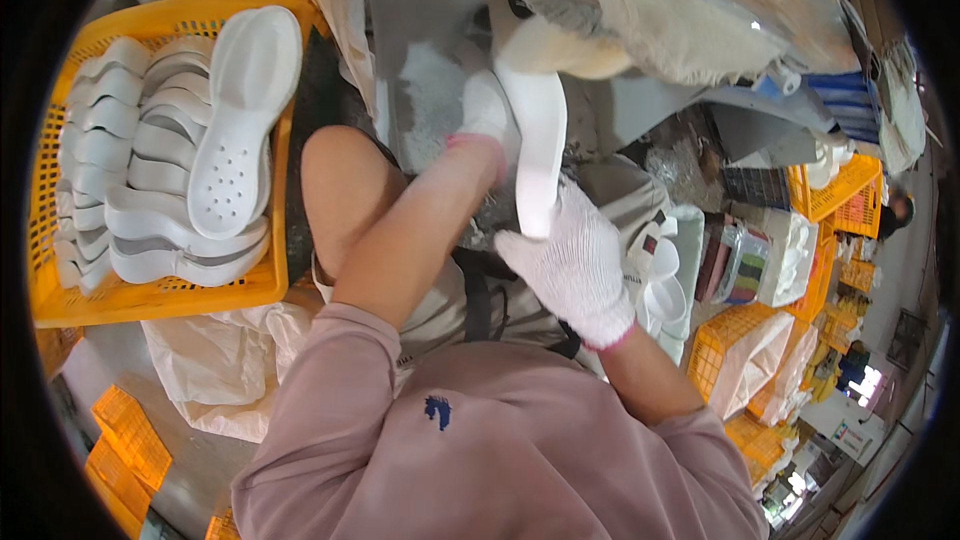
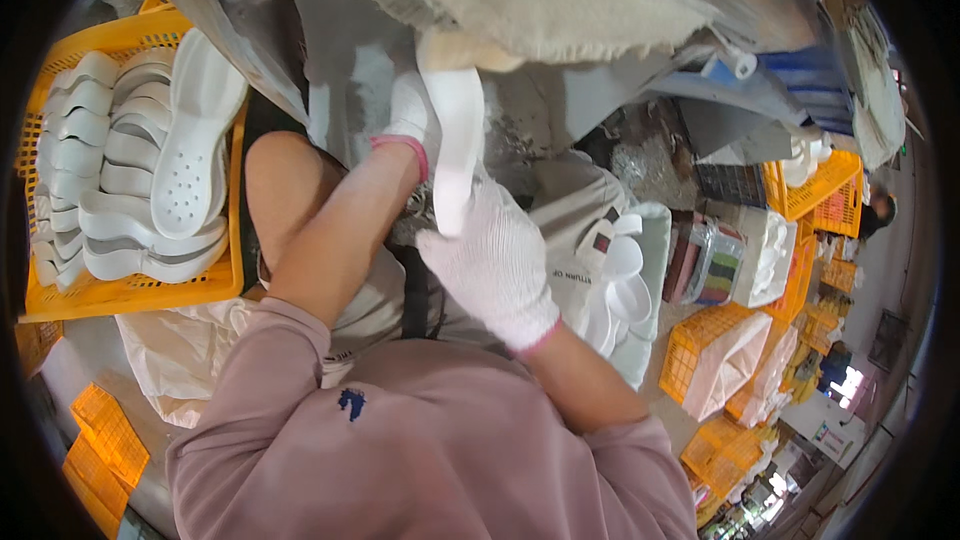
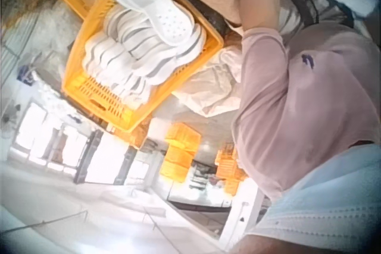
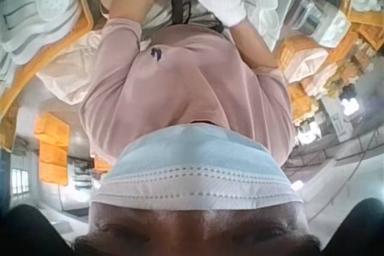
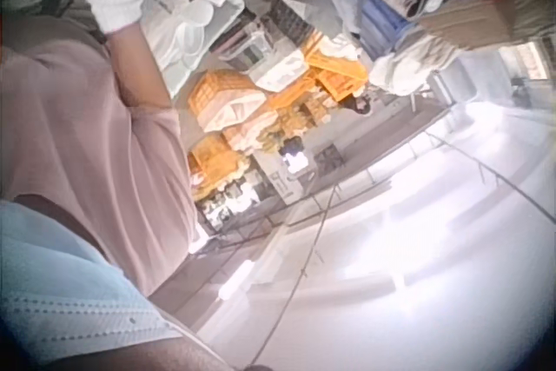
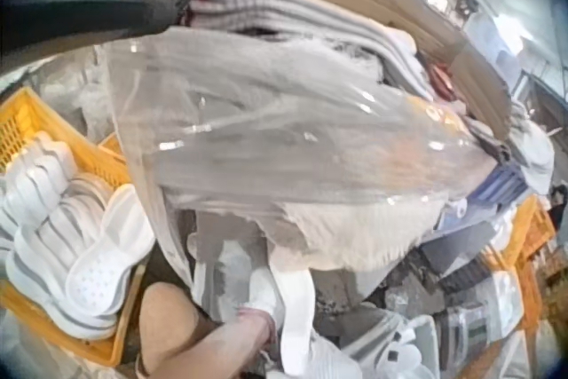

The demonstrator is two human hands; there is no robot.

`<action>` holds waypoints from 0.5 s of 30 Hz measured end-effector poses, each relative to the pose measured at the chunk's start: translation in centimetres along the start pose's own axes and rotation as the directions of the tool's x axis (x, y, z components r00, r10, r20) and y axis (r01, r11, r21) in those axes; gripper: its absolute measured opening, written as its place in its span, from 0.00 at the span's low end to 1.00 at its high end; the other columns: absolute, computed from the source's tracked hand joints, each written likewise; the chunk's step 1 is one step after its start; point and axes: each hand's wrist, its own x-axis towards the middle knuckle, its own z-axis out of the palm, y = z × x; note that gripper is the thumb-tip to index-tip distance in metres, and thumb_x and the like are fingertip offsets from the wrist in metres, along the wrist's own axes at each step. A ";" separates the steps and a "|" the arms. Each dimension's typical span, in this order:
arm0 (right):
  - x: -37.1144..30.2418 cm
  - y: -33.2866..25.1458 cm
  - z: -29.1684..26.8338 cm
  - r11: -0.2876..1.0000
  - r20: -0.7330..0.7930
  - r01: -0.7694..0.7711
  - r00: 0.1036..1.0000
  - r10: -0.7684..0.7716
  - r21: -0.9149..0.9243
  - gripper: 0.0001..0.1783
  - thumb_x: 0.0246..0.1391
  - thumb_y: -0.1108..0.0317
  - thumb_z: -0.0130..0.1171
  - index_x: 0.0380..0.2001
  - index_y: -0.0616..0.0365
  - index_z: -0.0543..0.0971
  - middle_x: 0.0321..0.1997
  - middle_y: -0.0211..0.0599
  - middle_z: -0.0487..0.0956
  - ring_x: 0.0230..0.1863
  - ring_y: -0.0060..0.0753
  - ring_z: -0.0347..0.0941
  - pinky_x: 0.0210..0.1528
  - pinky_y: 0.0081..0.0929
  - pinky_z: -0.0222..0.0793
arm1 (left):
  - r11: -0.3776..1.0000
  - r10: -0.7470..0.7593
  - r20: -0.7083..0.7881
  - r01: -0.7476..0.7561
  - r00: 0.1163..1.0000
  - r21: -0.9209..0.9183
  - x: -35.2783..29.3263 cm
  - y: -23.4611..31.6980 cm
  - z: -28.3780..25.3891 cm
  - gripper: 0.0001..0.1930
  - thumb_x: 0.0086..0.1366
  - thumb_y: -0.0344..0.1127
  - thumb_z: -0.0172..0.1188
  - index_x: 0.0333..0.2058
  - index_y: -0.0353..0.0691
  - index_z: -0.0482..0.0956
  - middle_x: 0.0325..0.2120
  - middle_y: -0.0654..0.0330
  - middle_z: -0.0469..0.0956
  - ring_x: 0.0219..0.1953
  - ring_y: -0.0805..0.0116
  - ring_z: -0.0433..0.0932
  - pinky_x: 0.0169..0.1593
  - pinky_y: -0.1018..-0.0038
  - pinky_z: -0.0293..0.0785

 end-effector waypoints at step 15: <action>-8.7 9.5 -5.7 0.865 -0.090 0.015 0.994 -0.069 -0.502 0.30 0.50 0.66 0.69 0.59 0.41 0.84 0.47 0.32 0.80 0.47 0.44 0.77 0.55 0.48 0.73 | 0.495 -0.333 0.514 0.610 0.791 -0.619 -9.9 13.3 2.8 0.44 0.75 0.75 0.45 0.55 0.31 0.78 0.58 0.37 0.80 0.60 0.42 0.80 0.63 0.45 0.76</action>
